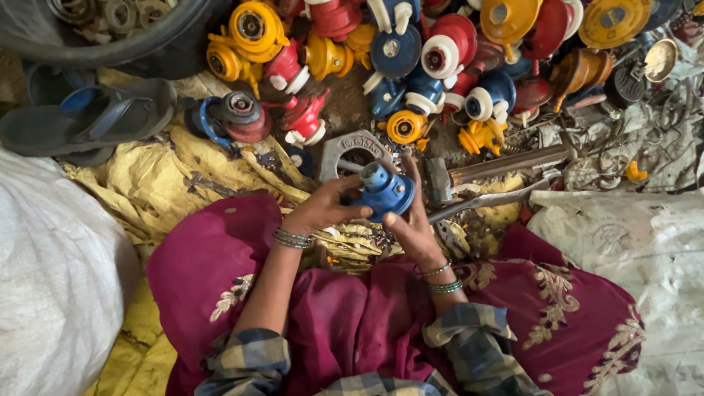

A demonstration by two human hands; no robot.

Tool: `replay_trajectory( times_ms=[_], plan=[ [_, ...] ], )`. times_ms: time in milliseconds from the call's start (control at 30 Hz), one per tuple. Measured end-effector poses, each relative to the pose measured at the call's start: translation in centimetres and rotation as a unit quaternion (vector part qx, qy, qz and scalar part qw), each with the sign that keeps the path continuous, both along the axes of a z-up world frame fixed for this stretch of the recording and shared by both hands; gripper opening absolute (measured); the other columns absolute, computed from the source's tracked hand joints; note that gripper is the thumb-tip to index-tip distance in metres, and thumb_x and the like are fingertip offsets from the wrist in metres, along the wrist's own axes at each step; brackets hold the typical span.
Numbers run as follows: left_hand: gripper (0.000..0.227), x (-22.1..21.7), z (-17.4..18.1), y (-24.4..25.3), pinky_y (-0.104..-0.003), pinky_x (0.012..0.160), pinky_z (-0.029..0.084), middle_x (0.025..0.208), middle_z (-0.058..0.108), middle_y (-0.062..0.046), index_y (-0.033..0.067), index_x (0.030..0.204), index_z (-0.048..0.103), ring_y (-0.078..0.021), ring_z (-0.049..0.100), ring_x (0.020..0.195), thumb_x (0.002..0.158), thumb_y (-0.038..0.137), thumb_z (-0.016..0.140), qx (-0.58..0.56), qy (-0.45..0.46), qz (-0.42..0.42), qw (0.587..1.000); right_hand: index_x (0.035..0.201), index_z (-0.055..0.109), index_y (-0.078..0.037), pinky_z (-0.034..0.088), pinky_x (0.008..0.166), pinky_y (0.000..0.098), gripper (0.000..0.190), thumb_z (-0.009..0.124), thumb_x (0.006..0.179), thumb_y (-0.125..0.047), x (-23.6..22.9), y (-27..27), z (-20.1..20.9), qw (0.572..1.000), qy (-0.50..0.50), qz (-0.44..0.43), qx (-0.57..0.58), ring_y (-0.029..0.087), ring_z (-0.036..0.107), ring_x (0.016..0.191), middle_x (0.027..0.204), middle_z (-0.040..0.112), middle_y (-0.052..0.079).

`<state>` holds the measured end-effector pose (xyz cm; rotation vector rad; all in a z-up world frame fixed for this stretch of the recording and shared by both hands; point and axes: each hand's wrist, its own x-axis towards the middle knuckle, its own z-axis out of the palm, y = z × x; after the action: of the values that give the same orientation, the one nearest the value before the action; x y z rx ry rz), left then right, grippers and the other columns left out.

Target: The person sits on the floor and uses a hammer and metal fixture to strike and separate components from small colorful plastic assemblies. They repeatedly pick up units, position them in the fixture, strike them, and place the separated parts into a nearby white sack.

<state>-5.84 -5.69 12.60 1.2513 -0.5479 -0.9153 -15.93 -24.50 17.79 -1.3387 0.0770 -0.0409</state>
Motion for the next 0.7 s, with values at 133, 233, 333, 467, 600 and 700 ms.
replay_trajectory(
  times_ms=[133,233,333,467,600,700],
  plan=[
    [0.049,0.2,0.3,-0.7,-0.026,0.084,0.058,0.117,0.073,-0.004,0.0037,0.141,0.059,-0.0075,0.066,0.097,0.102,0.03,0.072,0.006,-0.087,0.043,0.995,0.164,0.023,-0.004,0.045,0.115,0.0491,0.102,0.078,0.088,-0.045,0.1,0.0,-2.5,0.991,0.023,-0.055,0.12,0.037,0.049,0.138,0.154,0.043,0.023],
    [0.043,1.1,0.5,-0.2,-0.023,0.064,0.053,0.098,0.073,-0.002,0.0079,0.135,0.067,-0.0064,0.067,0.077,0.101,0.035,0.064,0.085,-0.051,0.108,0.989,0.153,0.035,0.003,0.053,0.109,0.054,0.082,0.068,0.096,-0.047,0.3,-0.4,-4.4,0.956,0.104,-0.111,0.25,0.037,0.06,0.129,0.141,0.055,0.022],
    [0.032,2.8,0.5,1.8,-0.021,0.052,0.05,0.08,0.074,-0.001,0.0037,0.109,0.075,-0.0062,0.069,0.064,0.103,0.033,0.065,0.088,0.03,0.329,0.94,0.146,0.038,-0.012,0.054,0.103,0.0502,0.066,0.059,0.093,-0.045,0.1,-1.4,-5.7,0.957,0.142,-0.186,0.172,0.034,0.064,0.118,0.132,0.059,0.014],
    [0.017,4.5,-0.3,5.5,-0.022,0.052,0.045,0.08,0.067,0.0,0.0052,0.111,0.072,-0.0062,0.058,0.061,0.102,0.019,0.068,-0.08,0.048,0.61,0.787,0.138,0.049,-0.004,0.058,0.097,0.0488,0.054,0.06,0.101,-0.042,-0.2,-2.4,-6.3,0.942,0.141,-0.224,0.209,0.028,0.065,0.116,0.125,0.062,0.012],
    [0.014,5.2,-2.0,7.0,-0.022,0.052,0.045,0.081,0.065,0.002,0.0063,0.109,0.07,-0.0055,0.057,0.063,0.097,0.012,0.07,-0.076,0.05,0.686,0.721,0.132,0.054,-0.008,0.06,0.091,0.0458,0.045,0.059,0.1,-0.039,0.1,-2.6,-6.2,0.929,0.168,-0.236,0.231,0.025,0.065,0.111,0.121,0.064,0.009],
    [0.013,5.1,-3.1,7.1,-0.026,0.069,0.05,0.094,0.071,-0.002,0.0043,0.109,0.075,-0.0099,0.06,0.077,0.098,0.009,0.073,0.045,-0.11,0.684,0.719,0.131,0.057,-0.009,0.059,0.089,0.0437,0.042,0.06,0.101,-0.038,0.0,-2.5,-6.3,0.93,0.187,-0.23,0.215,0.023,0.065,0.109,0.12,0.065,0.008]
  ],
)
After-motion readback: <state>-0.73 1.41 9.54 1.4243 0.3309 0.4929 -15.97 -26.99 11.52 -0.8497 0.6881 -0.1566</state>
